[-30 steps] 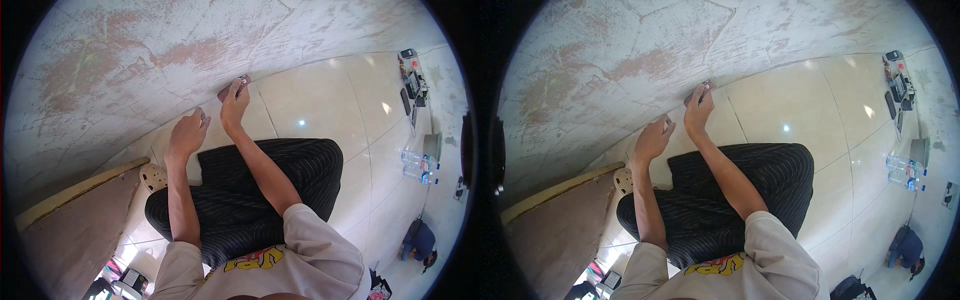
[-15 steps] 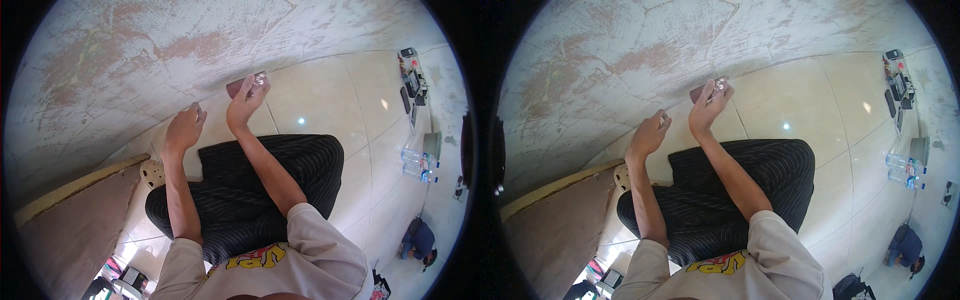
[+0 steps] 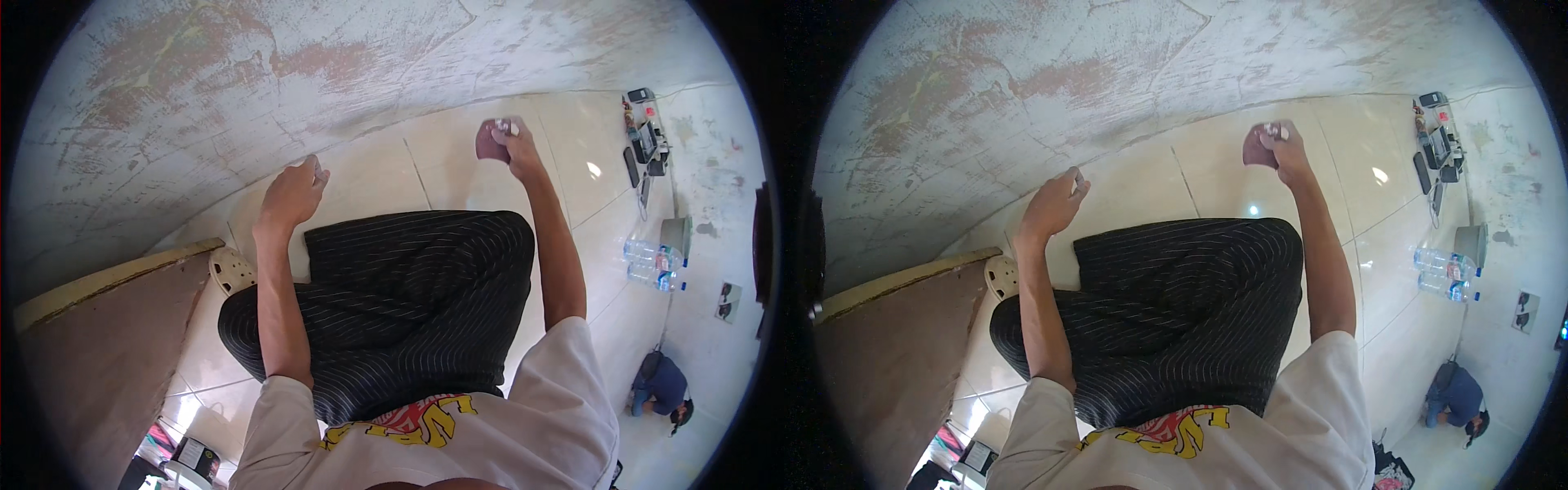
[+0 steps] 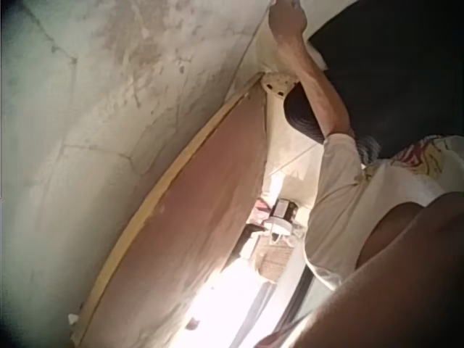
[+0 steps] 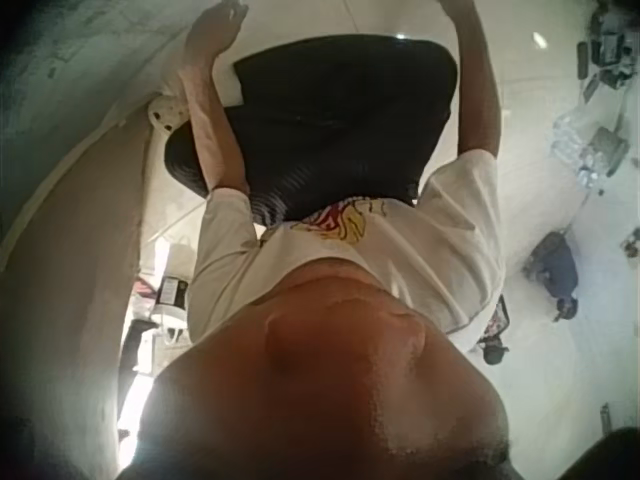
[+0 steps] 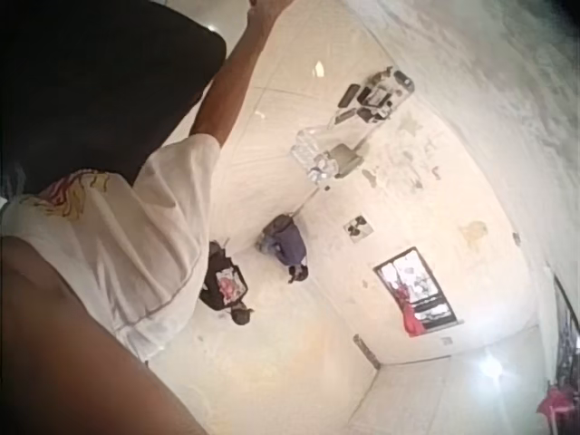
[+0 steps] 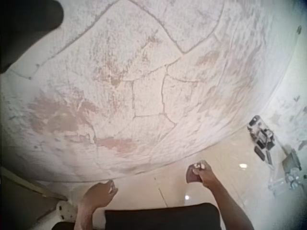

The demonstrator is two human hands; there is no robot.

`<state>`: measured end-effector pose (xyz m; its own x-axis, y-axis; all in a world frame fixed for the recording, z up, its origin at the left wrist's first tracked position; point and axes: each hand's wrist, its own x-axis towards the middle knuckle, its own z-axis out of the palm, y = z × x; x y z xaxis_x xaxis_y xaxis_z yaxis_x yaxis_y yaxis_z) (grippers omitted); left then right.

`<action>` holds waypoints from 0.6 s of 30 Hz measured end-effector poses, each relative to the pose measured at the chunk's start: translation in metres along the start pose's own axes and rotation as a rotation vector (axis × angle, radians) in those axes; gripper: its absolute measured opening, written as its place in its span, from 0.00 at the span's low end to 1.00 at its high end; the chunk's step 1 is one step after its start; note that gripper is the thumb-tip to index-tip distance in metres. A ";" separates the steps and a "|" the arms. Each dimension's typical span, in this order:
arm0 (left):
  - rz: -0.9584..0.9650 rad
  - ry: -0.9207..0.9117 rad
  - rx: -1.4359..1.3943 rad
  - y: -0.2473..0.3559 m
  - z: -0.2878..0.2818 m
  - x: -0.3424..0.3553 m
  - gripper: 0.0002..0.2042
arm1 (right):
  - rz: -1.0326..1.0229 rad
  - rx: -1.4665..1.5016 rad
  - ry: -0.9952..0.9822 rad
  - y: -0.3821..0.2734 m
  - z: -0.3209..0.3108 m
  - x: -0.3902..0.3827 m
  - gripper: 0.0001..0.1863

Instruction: The person sands a wall with a piece of sandpaper held in their hand, moving it across different areas of the lower wall surface.

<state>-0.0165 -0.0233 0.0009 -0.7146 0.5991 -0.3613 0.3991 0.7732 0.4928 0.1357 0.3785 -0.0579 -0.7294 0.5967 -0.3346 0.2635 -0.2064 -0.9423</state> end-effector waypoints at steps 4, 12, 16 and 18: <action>0.057 0.000 -0.006 0.002 0.011 0.011 0.16 | 0.121 0.121 0.125 0.049 -0.033 -0.010 0.15; -0.009 -0.039 0.020 0.003 0.006 0.009 0.16 | 0.155 -0.652 0.161 0.036 -0.022 -0.012 0.15; 0.017 -0.033 0.016 0.004 0.011 0.012 0.16 | 0.081 -0.384 0.014 0.034 -0.027 -0.020 0.14; 0.039 -0.003 0.006 0.007 0.011 0.010 0.15 | 0.046 -0.233 -0.070 0.021 -0.015 -0.026 0.14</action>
<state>-0.0149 -0.0095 -0.0078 -0.6970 0.6290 -0.3442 0.4295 0.7507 0.5020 0.1698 0.3704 -0.0694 -0.7532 0.5341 -0.3840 0.4297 -0.0426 -0.9020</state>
